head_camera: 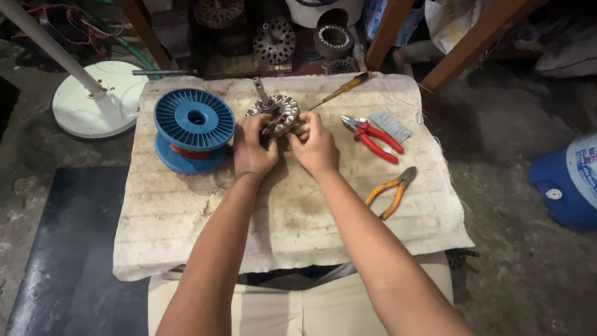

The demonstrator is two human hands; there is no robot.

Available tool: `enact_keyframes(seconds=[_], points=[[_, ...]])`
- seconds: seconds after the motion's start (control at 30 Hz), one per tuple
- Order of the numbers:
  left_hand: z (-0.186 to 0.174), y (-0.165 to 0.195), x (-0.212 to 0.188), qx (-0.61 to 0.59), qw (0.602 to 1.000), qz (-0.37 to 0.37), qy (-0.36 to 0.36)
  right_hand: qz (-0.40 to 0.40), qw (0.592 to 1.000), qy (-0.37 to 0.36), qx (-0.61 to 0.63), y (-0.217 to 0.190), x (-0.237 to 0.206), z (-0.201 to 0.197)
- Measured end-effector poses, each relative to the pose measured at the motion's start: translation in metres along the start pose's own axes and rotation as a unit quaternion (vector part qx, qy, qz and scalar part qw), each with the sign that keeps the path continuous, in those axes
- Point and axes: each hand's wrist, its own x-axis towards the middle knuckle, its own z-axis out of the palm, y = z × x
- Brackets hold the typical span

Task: The person winds copper wire from a blue spool by hand into the slots of a motor stator mounted on a workbench, pressing each wire turn into place around the stator and rotating the stator to reach different slots, occasionally using a small screwdriver to help seat the wire.

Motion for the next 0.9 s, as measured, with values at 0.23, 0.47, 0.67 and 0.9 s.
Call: enact_keyframes(seconds=[0.23, 0.47, 0.67, 0.9], points=[[-0.001, 0.0, 0.0, -0.033, 0.998, 0.047, 0.015, -0.12, 0.987, 0.016, -0.103, 0.011, 0.005, 0.002], [0.003, 0.0, 0.001, 0.084, 0.996, 0.027, 0.01, -0.168, 0.979, 0.04, -0.111, 0.024, 0.006, 0.009], [0.004, -0.005, -0.002, 0.074, 0.997, 0.003, -0.01, -0.199, 0.97, 0.018, -0.137, 0.028, 0.006, 0.011], [-0.001, -0.002, 0.001, 0.076, 0.996, 0.023, -0.026, -0.227, 0.963, -0.009, -0.145, 0.016, -0.001, 0.007]])
